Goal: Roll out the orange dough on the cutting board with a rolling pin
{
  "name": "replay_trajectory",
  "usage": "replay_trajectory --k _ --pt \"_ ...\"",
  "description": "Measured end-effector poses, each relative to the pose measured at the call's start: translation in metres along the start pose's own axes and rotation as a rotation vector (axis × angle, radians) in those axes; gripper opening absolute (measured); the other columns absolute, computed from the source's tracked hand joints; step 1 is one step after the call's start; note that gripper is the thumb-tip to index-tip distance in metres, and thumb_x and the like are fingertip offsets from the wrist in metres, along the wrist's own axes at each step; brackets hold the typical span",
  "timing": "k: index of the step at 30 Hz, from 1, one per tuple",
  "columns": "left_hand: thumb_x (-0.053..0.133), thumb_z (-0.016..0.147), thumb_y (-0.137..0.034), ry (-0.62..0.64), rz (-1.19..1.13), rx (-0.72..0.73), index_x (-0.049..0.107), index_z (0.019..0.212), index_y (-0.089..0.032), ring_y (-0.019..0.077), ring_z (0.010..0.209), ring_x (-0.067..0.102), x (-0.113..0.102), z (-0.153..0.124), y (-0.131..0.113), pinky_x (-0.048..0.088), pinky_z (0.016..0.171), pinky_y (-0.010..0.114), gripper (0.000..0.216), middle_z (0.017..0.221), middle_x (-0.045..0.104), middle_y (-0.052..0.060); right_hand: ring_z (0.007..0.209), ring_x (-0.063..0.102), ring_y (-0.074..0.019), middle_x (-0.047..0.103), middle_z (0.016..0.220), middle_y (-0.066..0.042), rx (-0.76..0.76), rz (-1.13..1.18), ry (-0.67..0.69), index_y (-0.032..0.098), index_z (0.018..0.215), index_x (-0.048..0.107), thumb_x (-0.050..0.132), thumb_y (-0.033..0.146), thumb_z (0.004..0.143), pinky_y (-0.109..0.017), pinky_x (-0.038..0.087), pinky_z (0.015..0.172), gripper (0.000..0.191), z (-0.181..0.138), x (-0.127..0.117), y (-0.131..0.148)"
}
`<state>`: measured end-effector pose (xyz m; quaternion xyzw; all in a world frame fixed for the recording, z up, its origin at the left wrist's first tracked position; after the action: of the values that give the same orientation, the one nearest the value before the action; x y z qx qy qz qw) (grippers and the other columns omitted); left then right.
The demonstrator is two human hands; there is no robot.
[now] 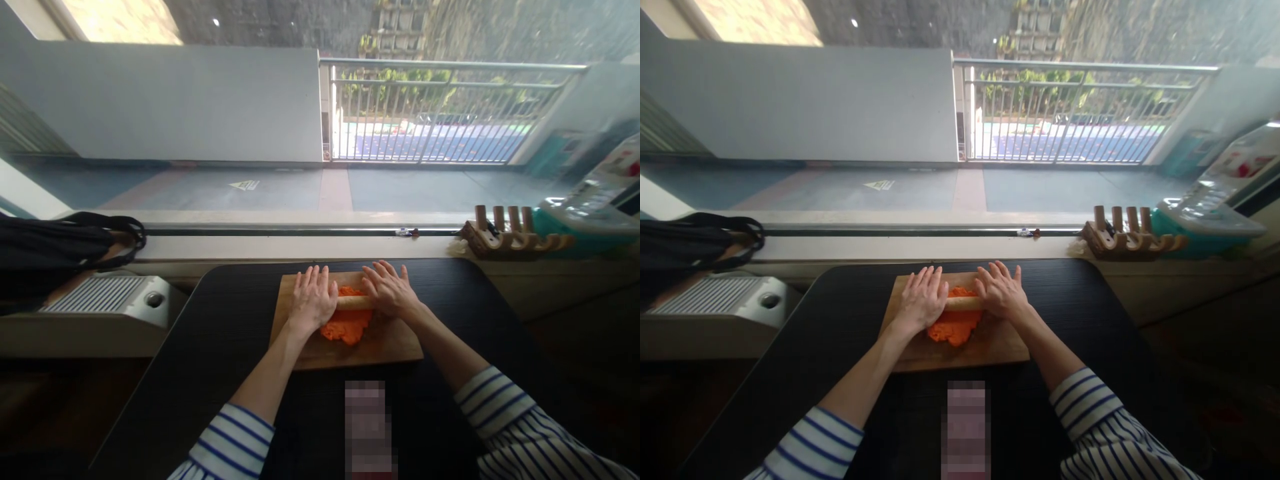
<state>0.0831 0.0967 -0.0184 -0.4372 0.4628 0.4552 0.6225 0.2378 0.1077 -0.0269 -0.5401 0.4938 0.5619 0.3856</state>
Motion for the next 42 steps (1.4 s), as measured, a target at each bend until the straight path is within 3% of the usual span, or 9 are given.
replay_trajectory --k 10,19,25,35,42 --pt "0.027 0.092 -0.038 -0.047 0.023 0.124 0.049 0.129 -0.001 0.0271 0.131 0.038 -0.011 -0.045 -0.017 0.026 0.111 0.045 0.056 0.136 0.047 0.019 0.138 0.02 -0.0245 0.032 0.148 -0.011 -0.038 -0.06 -0.106 0.019 0.14 0.035 0.019 0.043 0.095 -0.058 0.008 0.109 0.053 -0.055 0.007 0.015" --pt "0.027 0.092 -0.035 -0.107 0.019 0.041 0.049 0.129 -0.002 0.0277 0.129 0.041 -0.007 -0.014 -0.008 0.025 0.111 0.045 0.055 0.134 0.05 0.018 0.139 0.015 -0.0274 0.026 0.151 -0.011 0.002 -0.004 0.008 0.022 0.141 0.032 0.021 0.038 0.094 -0.067 0.01 0.104 0.05 -0.015 0.008 0.003" --pt "0.028 0.091 -0.037 -0.051 -0.014 -0.004 0.047 0.132 -0.005 0.0273 0.13 0.04 0.003 0.009 0.002 0.028 0.109 0.046 0.055 0.137 0.048 0.017 0.14 0.012 -0.0285 0.023 0.151 -0.012 0.041 0.047 0.06 0.02 0.142 0.029 0.027 0.03 0.09 -0.07 0.01 0.102 0.053 0.014 0.008 -0.007" --pt "0.031 0.089 -0.033 -0.134 0.021 0.085 0.056 0.124 -0.006 0.0277 0.127 0.044 -0.012 -0.021 -0.014 0.025 0.111 0.046 0.05 0.132 0.053 0.017 0.139 0.014 -0.027 0.028 0.15 -0.009 0.001 -0.034 -0.045 0.024 0.138 0.036 0.02 0.037 0.094 -0.064 0.01 0.106 0.048 -0.029 0.005 0.007" --pt "0.033 0.086 -0.029 -0.123 0.019 0.015 0.058 0.121 -0.005 0.0283 0.123 0.048 -0.01 -0.003 -0.007 0.032 0.106 0.044 0.049 0.128 0.056 0.017 0.139 0.012 -0.0298 0.023 0.151 -0.011 0.013 0.027 0.052 0.02 0.142 0.03 0.029 0.032 0.089 -0.069 0.01 0.103 0.054 0.017 0.006 -0.004"
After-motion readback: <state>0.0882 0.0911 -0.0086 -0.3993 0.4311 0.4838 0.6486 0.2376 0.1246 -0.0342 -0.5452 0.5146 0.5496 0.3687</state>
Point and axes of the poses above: each hand's wrist, its own z-axis towards the middle knuckle, its own x-axis out of the palm, y = z × x, the point moved 10 cm from there along z, towards the middle knuckle
